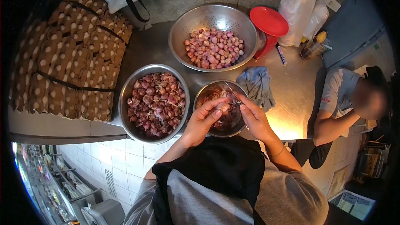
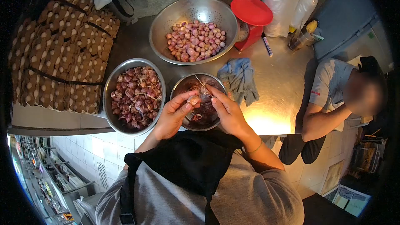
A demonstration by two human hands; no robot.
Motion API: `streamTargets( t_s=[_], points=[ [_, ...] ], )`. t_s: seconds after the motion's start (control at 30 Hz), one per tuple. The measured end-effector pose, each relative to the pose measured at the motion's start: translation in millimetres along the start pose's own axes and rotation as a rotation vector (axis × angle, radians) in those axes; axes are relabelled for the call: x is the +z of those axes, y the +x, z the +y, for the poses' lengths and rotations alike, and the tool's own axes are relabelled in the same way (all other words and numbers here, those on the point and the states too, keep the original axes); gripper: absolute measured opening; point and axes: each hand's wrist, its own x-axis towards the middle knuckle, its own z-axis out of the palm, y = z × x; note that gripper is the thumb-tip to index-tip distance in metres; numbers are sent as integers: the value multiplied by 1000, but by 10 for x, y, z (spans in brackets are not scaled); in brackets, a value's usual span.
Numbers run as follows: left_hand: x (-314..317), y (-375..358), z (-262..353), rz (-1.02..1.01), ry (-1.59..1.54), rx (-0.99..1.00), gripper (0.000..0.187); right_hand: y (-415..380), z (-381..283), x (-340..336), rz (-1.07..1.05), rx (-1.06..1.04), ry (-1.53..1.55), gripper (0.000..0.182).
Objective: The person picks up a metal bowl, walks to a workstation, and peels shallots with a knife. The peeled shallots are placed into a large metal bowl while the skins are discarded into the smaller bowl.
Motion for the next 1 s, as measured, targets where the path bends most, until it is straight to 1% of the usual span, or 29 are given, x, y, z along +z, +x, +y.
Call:
streamTargets(
  t_s=[0.07,0.13,0.2,0.3,0.37,0.47,0.57,0.67,0.77,0.8,0.9,1.0],
  points=[
    [54,-6,9,62,-87,40,32,0,-73,23,16,-57,-46,37],
    [9,-1,-31,88,-55,30,31,-12,-91,31,-34,-97,-66,37],
    [-40,7,-88,117,-29,36,30,-32,-67,12,-160,-92,-66,39],
    [-76,17,-144,157,18,70,28,-52,-76,50,-226,-66,15,40],
    [-79,22,-150,171,75,96,28,-71,-126,103,-215,-59,-14,41],
    [-73,6,-158,165,126,111,27,-66,-100,144,-144,-210,-209,40],
    [-130,8,-213,155,164,111,27,-80,-102,110,-101,-147,-393,37],
    [1,-20,-81,141,157,81,27,-21,12,80,-12,-221,-326,36],
    [9,-31,-56,81,122,47,28,24,64,6,56,-193,-371,35],
    [32,-40,-29,66,49,23,29,32,52,-29,40,-155,-386,36],
    [74,-59,28,34,-142,-36,30,18,-35,-15,105,-175,-410,38],
    [35,-53,22,29,-254,-68,31,29,-26,-24,5,-272,-360,40]
  ],
)
